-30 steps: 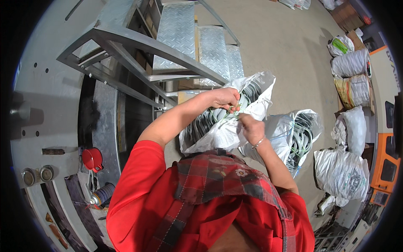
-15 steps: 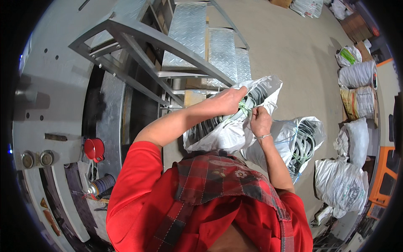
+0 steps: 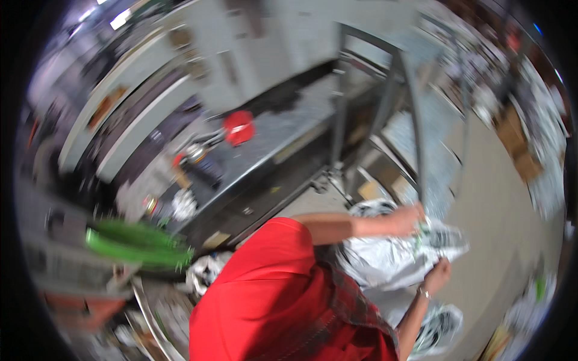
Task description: The person gathers gray cables from a tray, coils them by hand, and places them into a white sack. They then use green zip ties to secure the bundles inside the sack.
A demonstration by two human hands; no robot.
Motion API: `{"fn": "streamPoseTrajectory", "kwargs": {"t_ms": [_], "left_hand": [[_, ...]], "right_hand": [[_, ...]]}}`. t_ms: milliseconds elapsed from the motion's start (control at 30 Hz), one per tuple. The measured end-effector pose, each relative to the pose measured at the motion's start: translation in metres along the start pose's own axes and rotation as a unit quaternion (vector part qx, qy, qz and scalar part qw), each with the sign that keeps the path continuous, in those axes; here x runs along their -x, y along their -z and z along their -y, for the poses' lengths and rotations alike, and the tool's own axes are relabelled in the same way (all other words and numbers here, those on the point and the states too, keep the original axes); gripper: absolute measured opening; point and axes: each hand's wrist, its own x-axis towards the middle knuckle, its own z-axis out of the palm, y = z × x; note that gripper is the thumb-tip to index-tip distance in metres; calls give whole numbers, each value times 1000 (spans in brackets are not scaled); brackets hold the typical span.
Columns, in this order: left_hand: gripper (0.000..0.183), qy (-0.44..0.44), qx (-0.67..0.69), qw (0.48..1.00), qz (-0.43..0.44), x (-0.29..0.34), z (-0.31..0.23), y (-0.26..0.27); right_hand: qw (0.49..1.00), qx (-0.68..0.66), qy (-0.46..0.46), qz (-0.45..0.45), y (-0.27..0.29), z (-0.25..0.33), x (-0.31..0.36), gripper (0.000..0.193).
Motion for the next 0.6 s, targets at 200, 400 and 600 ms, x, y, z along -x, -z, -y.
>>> {"fn": "streamPoseTrajectory", "kwargs": {"t_ms": [200, 400, 600], "left_hand": [[16, 76, 129, 989, -7, 121, -94, 17], [8, 103, -62, 982, -146, 170, -71, 83], [16, 197, -211, 835, -469, 182, 13, 324]], "right_hand": [[845, -447, -206, 210, -45, 107, 50, 29], [903, -341, 47, 258, -102, 165, 119, 29], [885, -175, 89, 422, -95, 152, 138, 18]]}}
